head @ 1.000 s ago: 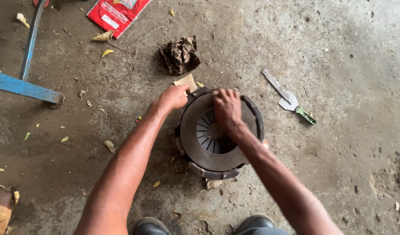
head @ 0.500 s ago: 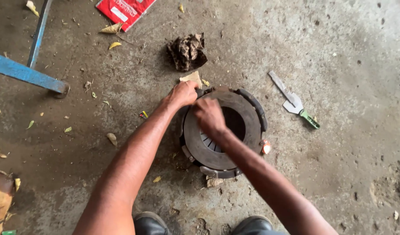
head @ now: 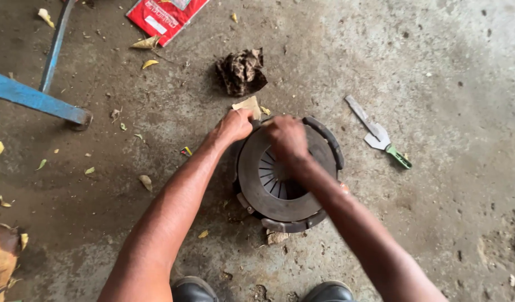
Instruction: The recorder uses sandpaper to clean and roughen the surface of a car clutch pressure plate.
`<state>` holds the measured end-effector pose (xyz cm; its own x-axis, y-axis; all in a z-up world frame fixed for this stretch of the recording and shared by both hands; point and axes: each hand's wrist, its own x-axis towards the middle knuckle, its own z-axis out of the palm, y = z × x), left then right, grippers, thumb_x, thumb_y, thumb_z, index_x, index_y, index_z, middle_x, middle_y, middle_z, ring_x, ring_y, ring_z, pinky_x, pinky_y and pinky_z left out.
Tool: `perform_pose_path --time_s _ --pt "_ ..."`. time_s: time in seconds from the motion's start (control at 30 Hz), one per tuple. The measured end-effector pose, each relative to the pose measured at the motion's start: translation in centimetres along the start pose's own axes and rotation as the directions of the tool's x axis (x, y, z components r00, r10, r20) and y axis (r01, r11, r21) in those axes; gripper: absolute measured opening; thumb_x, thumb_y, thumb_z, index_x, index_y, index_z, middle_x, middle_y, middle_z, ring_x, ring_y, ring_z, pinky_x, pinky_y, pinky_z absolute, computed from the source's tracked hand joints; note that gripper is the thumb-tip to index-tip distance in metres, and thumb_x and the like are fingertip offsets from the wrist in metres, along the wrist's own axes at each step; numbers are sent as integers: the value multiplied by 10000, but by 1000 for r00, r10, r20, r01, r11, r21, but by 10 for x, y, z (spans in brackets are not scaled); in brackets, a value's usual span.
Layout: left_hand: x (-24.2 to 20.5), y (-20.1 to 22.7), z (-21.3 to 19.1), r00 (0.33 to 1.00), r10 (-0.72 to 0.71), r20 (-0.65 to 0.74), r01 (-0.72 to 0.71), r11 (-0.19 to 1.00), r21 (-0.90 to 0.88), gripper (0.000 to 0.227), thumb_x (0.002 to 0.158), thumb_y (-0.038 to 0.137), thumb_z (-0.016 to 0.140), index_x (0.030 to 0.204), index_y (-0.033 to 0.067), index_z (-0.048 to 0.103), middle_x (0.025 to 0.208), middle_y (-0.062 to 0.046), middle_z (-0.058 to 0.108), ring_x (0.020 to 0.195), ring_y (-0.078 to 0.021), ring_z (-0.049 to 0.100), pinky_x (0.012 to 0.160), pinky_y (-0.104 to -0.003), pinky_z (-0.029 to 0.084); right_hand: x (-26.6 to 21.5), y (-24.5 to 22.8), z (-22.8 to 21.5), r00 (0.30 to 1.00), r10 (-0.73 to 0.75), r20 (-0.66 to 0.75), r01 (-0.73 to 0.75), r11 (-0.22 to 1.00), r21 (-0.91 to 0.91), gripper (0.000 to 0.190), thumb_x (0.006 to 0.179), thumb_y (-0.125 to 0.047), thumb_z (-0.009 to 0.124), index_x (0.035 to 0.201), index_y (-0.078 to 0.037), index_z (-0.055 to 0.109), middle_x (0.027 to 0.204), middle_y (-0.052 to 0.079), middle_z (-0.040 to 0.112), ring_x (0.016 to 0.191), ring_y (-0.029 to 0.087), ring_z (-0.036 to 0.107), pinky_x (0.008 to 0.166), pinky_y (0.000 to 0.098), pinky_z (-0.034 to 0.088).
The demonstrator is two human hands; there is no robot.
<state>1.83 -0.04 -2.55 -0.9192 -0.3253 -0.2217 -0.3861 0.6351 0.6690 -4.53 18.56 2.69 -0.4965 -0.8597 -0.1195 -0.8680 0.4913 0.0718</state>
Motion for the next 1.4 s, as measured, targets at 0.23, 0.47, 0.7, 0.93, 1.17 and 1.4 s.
perform_pose_path --time_s 0.23,0.47,0.7,0.93,1.17,1.4 --pt "4 4 -5 1000 -26 -9 26 999 26 306 817 96 581 1059 82 767 1063 -270 717 1036 -428 703 918 -494 555 -7 -31 23 994 45 -102 -36 996 85 206 951 18 601 1071 -97 723 1036 80 672 979 237 627 908 413 523" --pt "2 -9 7 999 4 -38 -4 1000 -6 353 824 64 546 1105 93 758 1085 -271 719 1043 -407 717 931 -474 567 -6 -4 -20 998 57 14 -58 993 99 265 929 -87 601 1173 -97 704 1120 95 658 1087 259 600 975 433 483" --pt "-5 10 -6 998 -61 7 61 998 4 305 855 132 562 1109 72 719 1124 -282 689 1091 -455 656 916 -529 533 -27 -46 20 877 -295 -378 350 933 84 289 801 -163 636 1064 -107 741 1076 70 648 1082 252 591 944 409 449" --pt "2 -23 13 994 109 20 -111 992 66 288 865 170 554 1130 75 616 1064 -297 682 1034 -490 644 865 -594 516 -7 47 9 997 26 -66 -29 999 -42 131 882 -170 619 955 -126 719 1019 103 637 1009 283 603 859 445 474" --pt "-6 -11 14 985 167 -44 -156 970 185 472 819 121 546 1288 112 599 1208 -213 659 1091 -442 649 935 -532 544 -22 28 19 937 90 -338 -5 969 246 283 845 -131 623 1115 -77 689 1098 102 632 1114 305 583 906 443 466" --pt "-8 21 30 975 219 36 -214 886 411 433 862 158 552 1294 128 564 1240 -170 612 1099 -425 641 940 -530 555 -31 11 19 977 91 -192 -43 969 242 354 817 -147 651 1150 -25 667 1173 124 613 1157 310 559 926 426 461"
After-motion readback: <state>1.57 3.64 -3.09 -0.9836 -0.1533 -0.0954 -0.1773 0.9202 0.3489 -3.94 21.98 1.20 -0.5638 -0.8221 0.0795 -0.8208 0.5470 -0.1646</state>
